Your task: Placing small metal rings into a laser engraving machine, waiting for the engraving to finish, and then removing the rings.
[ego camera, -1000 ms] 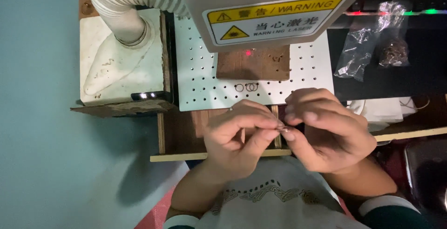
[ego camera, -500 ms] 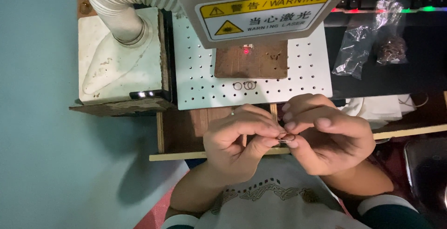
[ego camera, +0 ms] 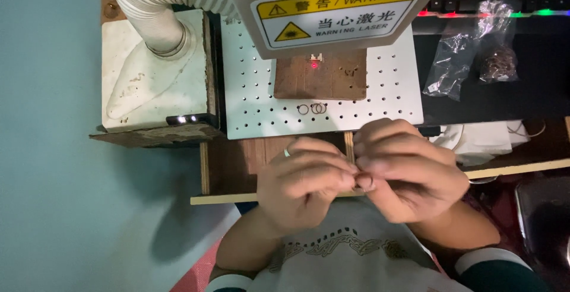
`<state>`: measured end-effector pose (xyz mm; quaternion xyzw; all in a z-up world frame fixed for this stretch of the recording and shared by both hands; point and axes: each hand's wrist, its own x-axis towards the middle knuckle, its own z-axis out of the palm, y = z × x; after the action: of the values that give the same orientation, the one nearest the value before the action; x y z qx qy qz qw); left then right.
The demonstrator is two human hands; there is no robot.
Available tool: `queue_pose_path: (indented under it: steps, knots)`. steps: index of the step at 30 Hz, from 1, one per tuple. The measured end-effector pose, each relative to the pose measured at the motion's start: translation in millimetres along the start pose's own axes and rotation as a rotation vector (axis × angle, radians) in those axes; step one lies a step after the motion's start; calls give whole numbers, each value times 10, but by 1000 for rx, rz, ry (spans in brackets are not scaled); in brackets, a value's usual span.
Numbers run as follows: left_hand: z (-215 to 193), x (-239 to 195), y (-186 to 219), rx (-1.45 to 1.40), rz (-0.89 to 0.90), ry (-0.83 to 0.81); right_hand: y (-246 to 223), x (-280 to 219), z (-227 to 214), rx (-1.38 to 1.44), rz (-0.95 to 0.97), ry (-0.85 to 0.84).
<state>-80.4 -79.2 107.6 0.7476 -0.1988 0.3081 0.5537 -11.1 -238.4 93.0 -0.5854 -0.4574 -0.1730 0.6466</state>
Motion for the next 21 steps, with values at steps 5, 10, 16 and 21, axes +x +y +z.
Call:
queue_pose_path:
  steps: [5,10,16,21]
  knots:
    - [-69,-64,-368,99,-124,59,306,231,-77,-181,103,-69]
    - [-172,-317,-912,560,-218,8,1101,180,-204,-503,483,-136]
    - [-37,-405,-1061,787,-292,-111,1570,265,6,-500,724,-185]
    - [52,-413,-1139,898,-256,-124,1374,489,73,-649,589,-227]
